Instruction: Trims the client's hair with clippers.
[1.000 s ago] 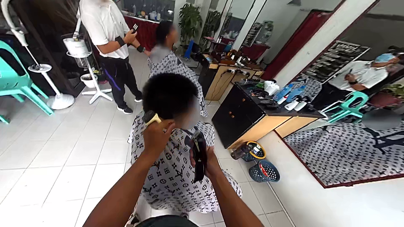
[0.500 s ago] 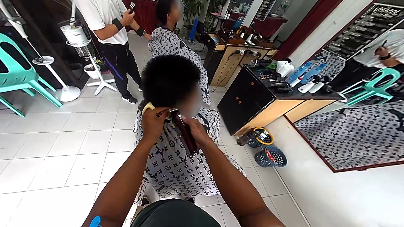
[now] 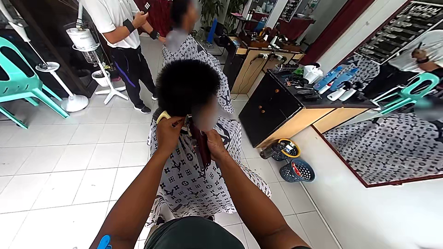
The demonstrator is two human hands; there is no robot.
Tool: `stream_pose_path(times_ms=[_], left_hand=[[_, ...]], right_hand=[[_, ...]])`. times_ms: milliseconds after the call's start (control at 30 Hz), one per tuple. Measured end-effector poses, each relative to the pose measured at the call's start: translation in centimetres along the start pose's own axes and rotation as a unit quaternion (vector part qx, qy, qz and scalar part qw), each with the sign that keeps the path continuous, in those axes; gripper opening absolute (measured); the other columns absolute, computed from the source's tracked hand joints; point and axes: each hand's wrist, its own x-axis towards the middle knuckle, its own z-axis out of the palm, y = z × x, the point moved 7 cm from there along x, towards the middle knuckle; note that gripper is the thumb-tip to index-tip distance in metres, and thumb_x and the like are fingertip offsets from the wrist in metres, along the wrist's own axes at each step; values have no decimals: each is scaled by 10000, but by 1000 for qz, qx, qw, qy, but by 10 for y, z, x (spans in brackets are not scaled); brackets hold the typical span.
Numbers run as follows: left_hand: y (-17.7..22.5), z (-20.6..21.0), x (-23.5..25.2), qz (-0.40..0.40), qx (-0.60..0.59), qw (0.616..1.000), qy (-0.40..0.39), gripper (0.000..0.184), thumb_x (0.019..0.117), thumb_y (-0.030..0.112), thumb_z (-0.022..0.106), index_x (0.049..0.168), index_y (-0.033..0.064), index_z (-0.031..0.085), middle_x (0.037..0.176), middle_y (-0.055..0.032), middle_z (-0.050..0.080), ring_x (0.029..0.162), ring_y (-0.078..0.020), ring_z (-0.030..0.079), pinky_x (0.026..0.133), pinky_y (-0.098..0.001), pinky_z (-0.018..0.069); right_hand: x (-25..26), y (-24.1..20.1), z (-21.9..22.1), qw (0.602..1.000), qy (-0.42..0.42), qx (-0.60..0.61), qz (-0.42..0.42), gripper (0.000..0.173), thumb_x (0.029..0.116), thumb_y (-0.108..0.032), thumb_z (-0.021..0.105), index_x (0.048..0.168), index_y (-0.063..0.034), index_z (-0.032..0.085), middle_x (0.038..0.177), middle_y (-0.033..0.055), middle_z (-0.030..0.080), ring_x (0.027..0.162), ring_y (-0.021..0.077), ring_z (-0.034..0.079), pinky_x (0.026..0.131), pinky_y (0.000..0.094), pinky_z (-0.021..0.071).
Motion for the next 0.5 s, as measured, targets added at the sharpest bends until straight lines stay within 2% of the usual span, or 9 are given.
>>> stream_pose_path(times_ms=[100,233,300,367,400,433,467,500], left_hand=[[-8,-2,-1,-7,0,1000,-11,145,951,138,711,1044,58,787,975,-154,743,953,-313,696,898,-574,518],[2,3,2,47,-29,998,-10,161,941,138,700,1020,27,786,978,-148,765,957,-285,724,928,-542,529],[13,-3,-6,91,-68,993,21,187,927,160,709,1017,13,782,982,-135,767,929,-226,729,892,-465,556],[30,-4,-21,155,-119,980,29,259,927,218,697,1034,-7,766,957,-116,748,822,-131,690,720,-309,566],[40,2,-27,168,-163,972,-27,294,932,250,698,1079,0,746,949,-69,736,782,-63,664,652,-229,549],[51,10,-31,151,-212,957,-126,313,930,258,703,1139,25,720,945,-7,728,754,-11,654,614,-185,543],[62,20,-34,111,-255,930,-241,296,932,239,707,1171,64,704,927,43,726,705,12,645,572,-169,535],[71,28,-34,76,-293,894,-330,244,941,213,709,1153,94,717,902,55,744,655,6,655,535,-171,535]], right_hand=[[-2,0,3,1000,-7,-17,13,409,1123,-287,303,1140,25,567,803,100,641,638,200,660,608,373,609],[-15,-10,-11,1000,-24,-3,-12,448,1099,-326,282,1223,14,546,852,67,666,685,160,668,641,345,601],[-32,-7,-28,1000,-19,0,-5,446,1070,-363,305,1141,-20,582,806,44,680,651,143,670,612,322,596],[-48,6,-49,996,5,80,-30,513,1078,-421,240,1117,-35,575,789,58,699,619,146,673,576,296,589],[-55,14,-59,990,12,133,-48,570,1085,-485,201,1156,-45,556,817,64,702,632,149,675,583,289,589],[-61,23,-68,983,11,177,-57,627,1073,-567,200,1205,-60,546,854,60,697,666,151,677,612,294,594],[-67,33,-76,979,12,197,-53,680,1052,-633,201,1229,-76,548,870,52,693,685,152,674,630,301,593],[-74,41,-83,981,23,187,-39,721,1044,-649,159,1230,-76,556,857,47,689,672,145,664,616,295,585]])
